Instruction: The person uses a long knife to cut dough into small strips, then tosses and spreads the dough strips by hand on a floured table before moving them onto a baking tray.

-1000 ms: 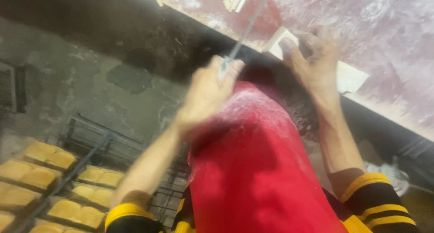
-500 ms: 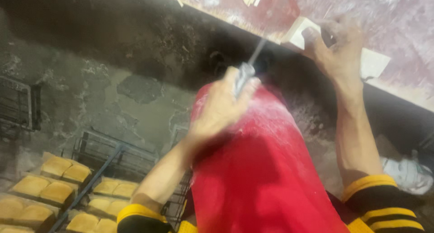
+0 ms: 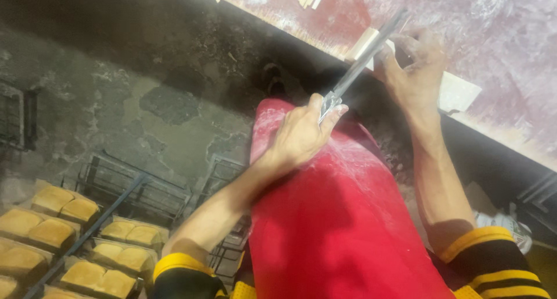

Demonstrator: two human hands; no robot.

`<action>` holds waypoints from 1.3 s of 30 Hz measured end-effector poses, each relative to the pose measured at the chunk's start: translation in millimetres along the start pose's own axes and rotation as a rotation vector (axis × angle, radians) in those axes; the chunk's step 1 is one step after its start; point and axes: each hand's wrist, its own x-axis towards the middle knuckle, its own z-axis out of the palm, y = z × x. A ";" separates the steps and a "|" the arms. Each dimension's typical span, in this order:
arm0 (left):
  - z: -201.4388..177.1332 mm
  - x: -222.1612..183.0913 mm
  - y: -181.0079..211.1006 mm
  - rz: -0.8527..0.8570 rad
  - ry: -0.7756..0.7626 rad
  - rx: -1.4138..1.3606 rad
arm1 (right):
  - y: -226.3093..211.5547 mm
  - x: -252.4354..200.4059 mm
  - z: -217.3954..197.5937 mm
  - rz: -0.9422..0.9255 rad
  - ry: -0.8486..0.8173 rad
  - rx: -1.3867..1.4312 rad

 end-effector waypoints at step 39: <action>38.5 48.7 -16.3 0.173 0.285 0.087 | -38.7 11.4 -17.6 0.466 -0.089 0.334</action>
